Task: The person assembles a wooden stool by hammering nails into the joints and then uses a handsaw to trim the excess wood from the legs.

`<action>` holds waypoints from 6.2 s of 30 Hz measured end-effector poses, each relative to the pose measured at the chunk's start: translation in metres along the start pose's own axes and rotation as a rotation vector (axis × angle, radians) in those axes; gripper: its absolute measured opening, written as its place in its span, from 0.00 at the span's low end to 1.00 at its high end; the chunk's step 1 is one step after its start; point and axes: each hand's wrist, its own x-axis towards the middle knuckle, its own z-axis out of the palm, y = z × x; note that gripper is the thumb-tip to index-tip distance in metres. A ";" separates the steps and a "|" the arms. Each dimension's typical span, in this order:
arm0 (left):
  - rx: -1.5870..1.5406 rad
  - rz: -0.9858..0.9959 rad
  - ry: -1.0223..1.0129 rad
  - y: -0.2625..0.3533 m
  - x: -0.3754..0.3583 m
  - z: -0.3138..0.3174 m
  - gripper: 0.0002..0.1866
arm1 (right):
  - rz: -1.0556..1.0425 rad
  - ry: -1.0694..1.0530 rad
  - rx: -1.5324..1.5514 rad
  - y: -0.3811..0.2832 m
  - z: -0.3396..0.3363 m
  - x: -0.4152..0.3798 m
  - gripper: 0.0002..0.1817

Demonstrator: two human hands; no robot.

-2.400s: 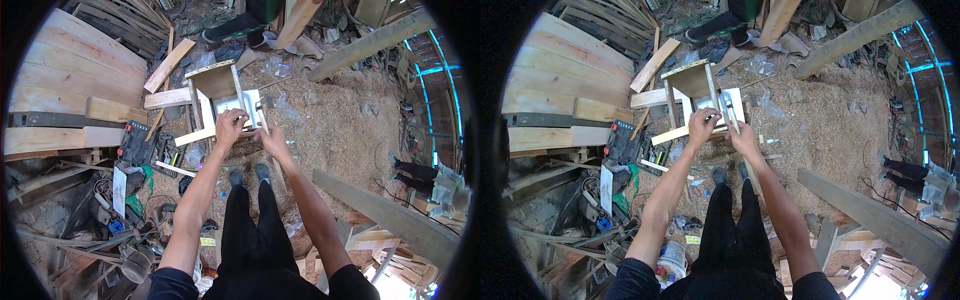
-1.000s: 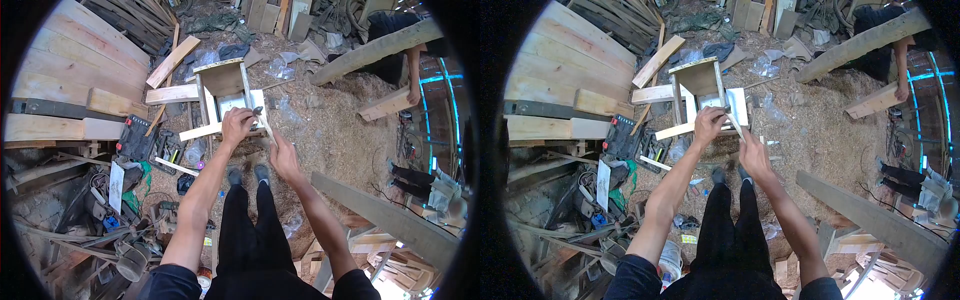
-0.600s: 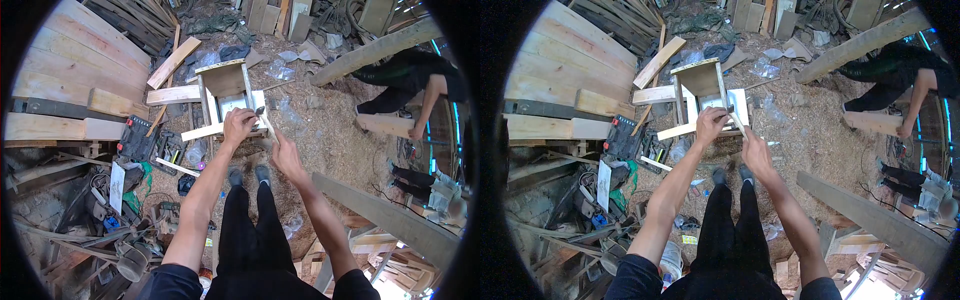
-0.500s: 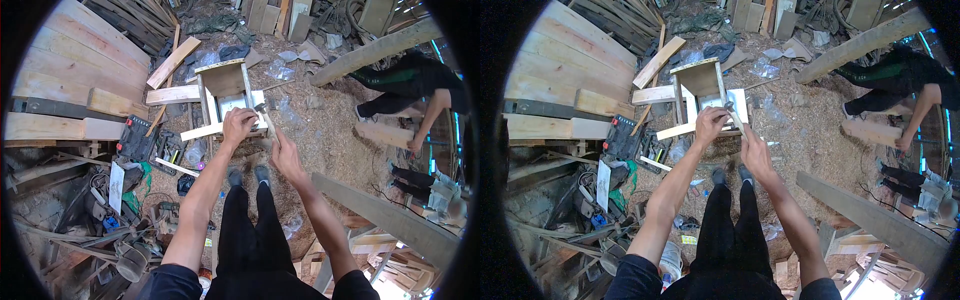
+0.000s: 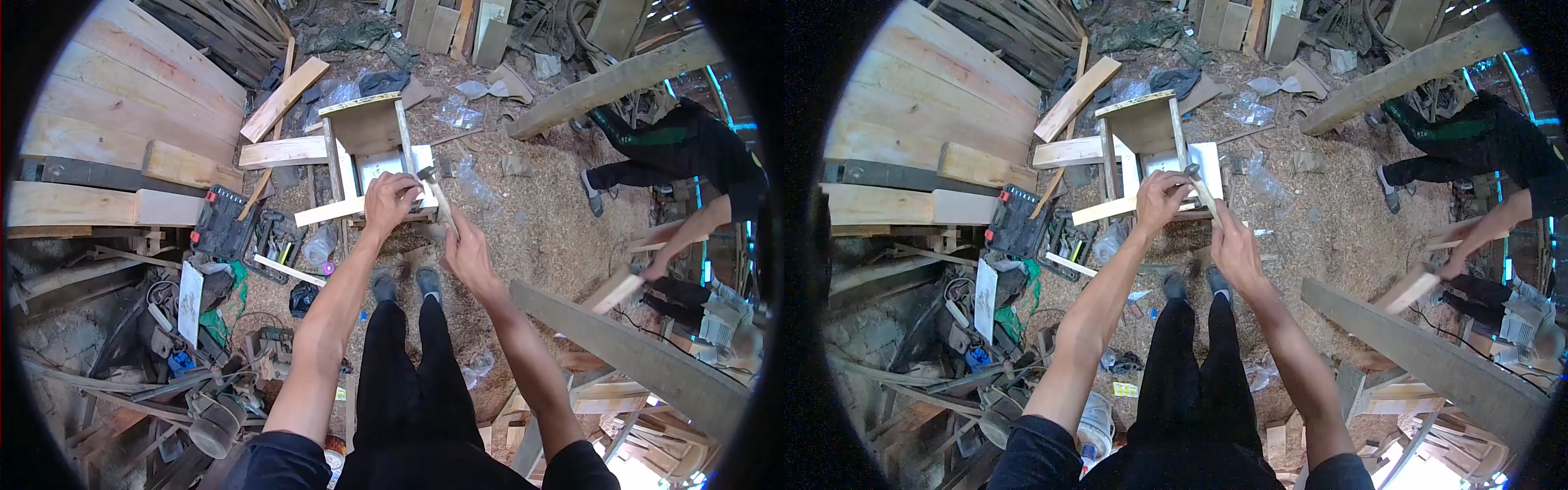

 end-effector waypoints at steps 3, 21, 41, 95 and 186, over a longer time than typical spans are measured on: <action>0.008 -0.011 0.003 0.003 0.000 0.000 0.06 | 0.156 -0.134 -0.087 -0.001 -0.005 0.003 0.18; 0.115 0.056 0.156 -0.007 0.014 -0.019 0.13 | 0.244 -0.029 0.059 0.001 -0.010 0.000 0.19; 0.692 -0.188 -0.261 -0.025 0.016 -0.023 0.35 | 0.156 -0.103 0.038 -0.022 -0.021 0.011 0.21; 0.602 -0.187 -0.218 -0.027 0.013 -0.021 0.28 | -0.158 0.069 -0.046 -0.012 -0.009 0.006 0.24; 0.623 -0.168 -0.255 -0.028 0.016 -0.027 0.27 | 0.234 -0.304 -0.211 0.000 -0.001 0.000 0.25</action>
